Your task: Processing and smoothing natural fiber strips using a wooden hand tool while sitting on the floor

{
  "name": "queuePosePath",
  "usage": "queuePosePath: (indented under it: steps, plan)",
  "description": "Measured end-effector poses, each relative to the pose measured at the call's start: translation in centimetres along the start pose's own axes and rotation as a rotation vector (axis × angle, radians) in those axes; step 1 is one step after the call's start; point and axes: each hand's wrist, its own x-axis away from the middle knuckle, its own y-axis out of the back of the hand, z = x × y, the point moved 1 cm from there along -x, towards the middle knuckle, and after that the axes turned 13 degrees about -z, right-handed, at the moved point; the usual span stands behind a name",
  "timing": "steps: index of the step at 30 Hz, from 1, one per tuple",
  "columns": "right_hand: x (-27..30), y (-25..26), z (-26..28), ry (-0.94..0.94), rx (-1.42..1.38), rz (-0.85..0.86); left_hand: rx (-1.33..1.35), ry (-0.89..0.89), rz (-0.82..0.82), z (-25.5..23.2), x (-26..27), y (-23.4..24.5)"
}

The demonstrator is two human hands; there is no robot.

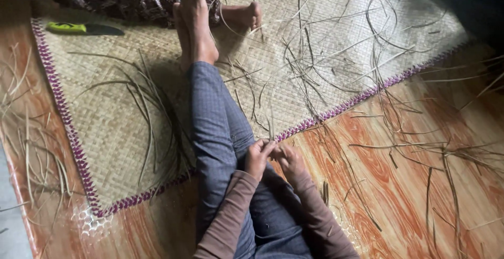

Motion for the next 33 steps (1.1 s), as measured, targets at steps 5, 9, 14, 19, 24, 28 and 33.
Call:
queuePosePath:
  steps: [5, 9, 14, 19, 24, 28, 33]
  plan:
    - [-0.9, 1.2, 2.2, -0.259, -0.008, -0.092, -0.380, -0.485, -0.039, -1.2, 3.6, -0.5]
    - [-1.6, 4.5, 4.8, -0.327, -0.263, -0.131, -0.759, -0.918, -0.057, -1.3, 4.6, 0.7]
    - [-3.4, 11.9, 2.5, -0.376, -0.632, -0.272, -0.855, -0.944, -0.132, -2.0, 2.5, 4.1]
    - [-4.9, 16.3, 9.5, 0.288, -0.061, -0.156, -0.625, -0.628, -0.118, -1.3, 0.2, 4.0]
    - [-2.4, 6.6, 4.2, -0.334, -0.348, -0.145, -0.459, -0.392, -0.107, -0.8, 0.6, 2.2]
    - [-0.6, 2.7, 7.1, -0.561, -0.316, 0.037, -0.510, -0.288, -0.155, -1.9, 2.6, 1.9]
    - [0.5, 3.0, 5.2, -0.633, -0.431, 0.091, -0.278, -0.289, -0.106, -1.7, 3.9, 3.5]
